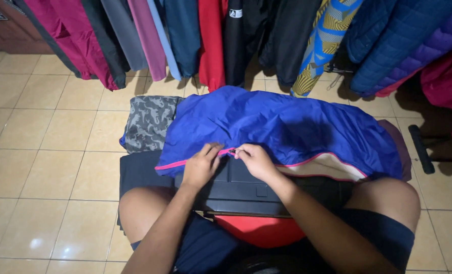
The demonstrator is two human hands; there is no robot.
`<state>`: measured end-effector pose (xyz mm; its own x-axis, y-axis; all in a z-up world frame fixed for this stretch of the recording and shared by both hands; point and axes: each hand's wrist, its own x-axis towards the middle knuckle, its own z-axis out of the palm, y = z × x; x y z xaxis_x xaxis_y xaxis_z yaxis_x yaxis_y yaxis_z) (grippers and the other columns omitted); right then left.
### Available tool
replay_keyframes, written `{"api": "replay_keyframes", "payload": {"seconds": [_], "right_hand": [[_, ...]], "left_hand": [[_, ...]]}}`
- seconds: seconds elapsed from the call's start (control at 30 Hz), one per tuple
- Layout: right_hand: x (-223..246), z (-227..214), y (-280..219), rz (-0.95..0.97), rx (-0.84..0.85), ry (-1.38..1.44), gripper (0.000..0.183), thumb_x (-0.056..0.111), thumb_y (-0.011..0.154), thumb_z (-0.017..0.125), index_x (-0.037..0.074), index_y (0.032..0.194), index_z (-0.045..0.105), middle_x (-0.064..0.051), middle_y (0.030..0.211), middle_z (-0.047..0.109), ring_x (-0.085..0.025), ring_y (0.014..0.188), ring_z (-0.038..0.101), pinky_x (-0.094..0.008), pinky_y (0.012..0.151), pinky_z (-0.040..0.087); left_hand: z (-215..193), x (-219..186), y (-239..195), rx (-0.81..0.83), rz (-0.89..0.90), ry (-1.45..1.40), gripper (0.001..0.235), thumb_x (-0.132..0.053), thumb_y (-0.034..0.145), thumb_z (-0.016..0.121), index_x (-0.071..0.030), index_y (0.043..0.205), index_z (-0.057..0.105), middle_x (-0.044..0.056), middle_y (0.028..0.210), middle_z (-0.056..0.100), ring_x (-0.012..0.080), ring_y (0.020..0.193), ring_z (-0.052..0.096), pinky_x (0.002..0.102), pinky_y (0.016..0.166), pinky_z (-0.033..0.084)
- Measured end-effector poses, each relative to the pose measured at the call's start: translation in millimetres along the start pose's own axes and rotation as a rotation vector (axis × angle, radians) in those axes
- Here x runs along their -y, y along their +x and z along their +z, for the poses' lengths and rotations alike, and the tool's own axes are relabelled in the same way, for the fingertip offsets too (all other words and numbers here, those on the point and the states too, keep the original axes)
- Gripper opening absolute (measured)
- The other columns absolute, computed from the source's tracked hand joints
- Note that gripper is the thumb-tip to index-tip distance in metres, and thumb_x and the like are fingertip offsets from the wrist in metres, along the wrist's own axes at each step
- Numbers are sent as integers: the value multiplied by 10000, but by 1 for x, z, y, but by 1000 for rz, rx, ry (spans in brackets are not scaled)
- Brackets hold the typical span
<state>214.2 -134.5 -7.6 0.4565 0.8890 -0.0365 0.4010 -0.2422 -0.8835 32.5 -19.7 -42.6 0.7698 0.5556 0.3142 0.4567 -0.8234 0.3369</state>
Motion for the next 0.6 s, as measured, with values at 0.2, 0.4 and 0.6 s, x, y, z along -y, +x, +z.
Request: {"api": "replay_keyframes", "payload": {"seconds": [0.2, 0.4, 0.6], "right_hand": [[4, -5, -4, -8, -71, 21, 207, 118, 913, 613, 129, 808, 791, -83, 918, 802, -279, 994, 745, -377, 878, 557], [17, -32, -8, -21, -111, 16, 215, 131, 909, 609, 126, 820, 804, -84, 890, 799, -273, 994, 741, -383, 909, 546], [-2, -43, -10, -57, -117, -43, 196, 126, 889, 638, 125, 790, 807, -88, 845, 795, -285, 949, 741, -384, 908, 546]], "left_hand": [[-6, 23, 14, -300, 30, 142, 441, -74, 830, 655, -280, 1217, 702, -86, 1124, 720, 148, 1063, 701, 294, 921, 560], [-39, 67, 11, -432, -278, 96, 583, -2, 787, 672, -310, 1280, 706, -77, 1218, 702, 181, 1170, 670, 358, 1010, 533], [-50, 137, -10, -701, -604, -48, 557, 73, 858, 585, -399, 1098, 757, -143, 1081, 722, 145, 1100, 687, 326, 977, 519]]}}
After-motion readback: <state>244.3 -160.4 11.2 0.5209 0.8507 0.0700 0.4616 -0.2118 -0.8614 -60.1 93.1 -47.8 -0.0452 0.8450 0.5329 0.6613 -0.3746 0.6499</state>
